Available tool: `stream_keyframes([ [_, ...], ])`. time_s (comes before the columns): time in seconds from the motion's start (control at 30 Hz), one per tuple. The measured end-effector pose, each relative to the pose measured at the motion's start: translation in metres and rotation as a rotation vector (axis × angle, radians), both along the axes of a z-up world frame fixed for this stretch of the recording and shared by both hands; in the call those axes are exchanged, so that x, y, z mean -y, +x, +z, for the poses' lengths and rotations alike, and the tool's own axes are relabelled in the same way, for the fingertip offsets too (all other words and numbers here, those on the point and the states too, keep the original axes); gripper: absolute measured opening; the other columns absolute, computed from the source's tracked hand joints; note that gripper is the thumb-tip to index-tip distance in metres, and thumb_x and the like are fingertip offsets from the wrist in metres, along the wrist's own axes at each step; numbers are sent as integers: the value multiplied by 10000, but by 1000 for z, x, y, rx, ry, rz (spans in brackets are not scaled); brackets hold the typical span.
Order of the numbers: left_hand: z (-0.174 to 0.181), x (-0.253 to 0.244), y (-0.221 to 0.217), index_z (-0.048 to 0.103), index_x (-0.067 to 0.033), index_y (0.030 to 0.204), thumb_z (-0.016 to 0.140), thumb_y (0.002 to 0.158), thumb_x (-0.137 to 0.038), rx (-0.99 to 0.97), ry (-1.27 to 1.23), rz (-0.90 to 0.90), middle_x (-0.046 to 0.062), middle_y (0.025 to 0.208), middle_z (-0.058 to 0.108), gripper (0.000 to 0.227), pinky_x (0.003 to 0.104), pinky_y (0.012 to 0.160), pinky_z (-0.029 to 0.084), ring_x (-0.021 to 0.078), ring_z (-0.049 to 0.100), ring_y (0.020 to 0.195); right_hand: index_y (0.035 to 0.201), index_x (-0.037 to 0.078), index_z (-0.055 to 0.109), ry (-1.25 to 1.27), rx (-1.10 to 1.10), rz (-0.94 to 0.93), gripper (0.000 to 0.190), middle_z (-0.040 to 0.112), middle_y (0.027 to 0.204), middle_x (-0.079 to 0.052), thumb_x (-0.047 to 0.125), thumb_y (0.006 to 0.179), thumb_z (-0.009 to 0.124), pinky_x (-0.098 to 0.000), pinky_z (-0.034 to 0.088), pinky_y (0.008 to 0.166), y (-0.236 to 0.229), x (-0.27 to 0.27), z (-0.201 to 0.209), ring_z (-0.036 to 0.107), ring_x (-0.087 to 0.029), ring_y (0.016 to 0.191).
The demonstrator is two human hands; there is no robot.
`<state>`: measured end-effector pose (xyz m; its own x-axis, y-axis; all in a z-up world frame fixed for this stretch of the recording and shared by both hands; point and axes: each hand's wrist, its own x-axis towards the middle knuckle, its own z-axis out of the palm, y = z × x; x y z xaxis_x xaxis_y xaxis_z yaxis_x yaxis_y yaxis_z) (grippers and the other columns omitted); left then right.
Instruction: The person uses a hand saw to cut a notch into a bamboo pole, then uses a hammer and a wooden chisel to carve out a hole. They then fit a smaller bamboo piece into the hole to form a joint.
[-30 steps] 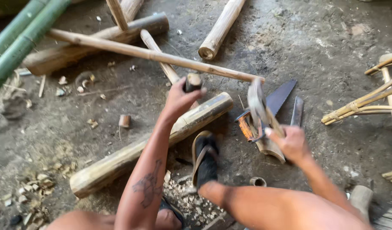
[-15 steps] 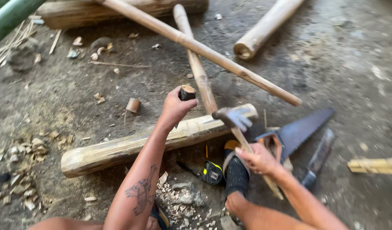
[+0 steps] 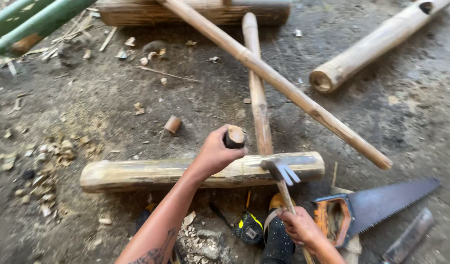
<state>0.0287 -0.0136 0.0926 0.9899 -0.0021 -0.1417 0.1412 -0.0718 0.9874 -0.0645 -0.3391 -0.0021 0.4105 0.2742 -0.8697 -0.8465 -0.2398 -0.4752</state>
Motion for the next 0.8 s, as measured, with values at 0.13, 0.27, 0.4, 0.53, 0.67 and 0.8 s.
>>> stream_keyframes([
  [0.13, 3, -4, -6, 677, -31, 1024, 772, 681, -145, -47, 224, 59, 53, 893, 728, 374, 285, 780, 551, 122, 659, 819, 621, 125, 385, 33, 14, 20, 448, 305, 456, 35, 266, 960, 642, -303, 166, 299, 6, 4, -7, 259, -95, 309],
  [0.27, 23, 10, -15, 649, -37, 1068, 734, 700, -160, -38, 202, 111, 72, 916, 715, 396, 305, 785, 554, 135, 662, 832, 645, 158, 402, 86, 65, 29, 413, 310, 478, 60, 278, 955, 646, -289, 181, 303, 3, -1, -15, 273, -78, 317],
  [0.4, 62, 36, -27, 644, -45, 1045, 779, 706, -227, -7, 270, 117, 83, 912, 732, 407, 315, 785, 563, 140, 677, 827, 696, 144, 541, -46, 254, 57, 323, 365, 492, 44, 330, 921, 677, -307, 232, 352, -1, 2, 2, 303, -89, 364],
  [0.53, 98, 53, -42, 675, -52, 1011, 800, 696, -262, 33, 342, 54, 96, 907, 759, 399, 316, 790, 564, 146, 711, 831, 842, 80, 746, -324, 652, 231, 300, 518, 567, 29, 376, 892, 738, -306, 360, 485, -11, 25, 42, 446, -70, 530],
  [0.67, 118, 55, -51, 691, -37, 975, 810, 699, -278, 19, 414, -15, 125, 877, 766, 386, 334, 765, 578, 162, 729, 802, 942, 70, 810, -503, 763, 192, 328, 622, 599, -25, 380, 836, 783, -324, 448, 560, -15, 50, 96, 552, -123, 588],
  [0.8, 122, 53, -55, 712, -40, 977, 807, 723, -268, 55, 377, 0, 122, 864, 772, 355, 332, 773, 580, 155, 741, 790, 1006, 62, 775, -498, 1017, 96, 366, 710, 647, -26, 370, 809, 775, -303, 513, 615, -12, 59, 154, 600, -91, 655],
])
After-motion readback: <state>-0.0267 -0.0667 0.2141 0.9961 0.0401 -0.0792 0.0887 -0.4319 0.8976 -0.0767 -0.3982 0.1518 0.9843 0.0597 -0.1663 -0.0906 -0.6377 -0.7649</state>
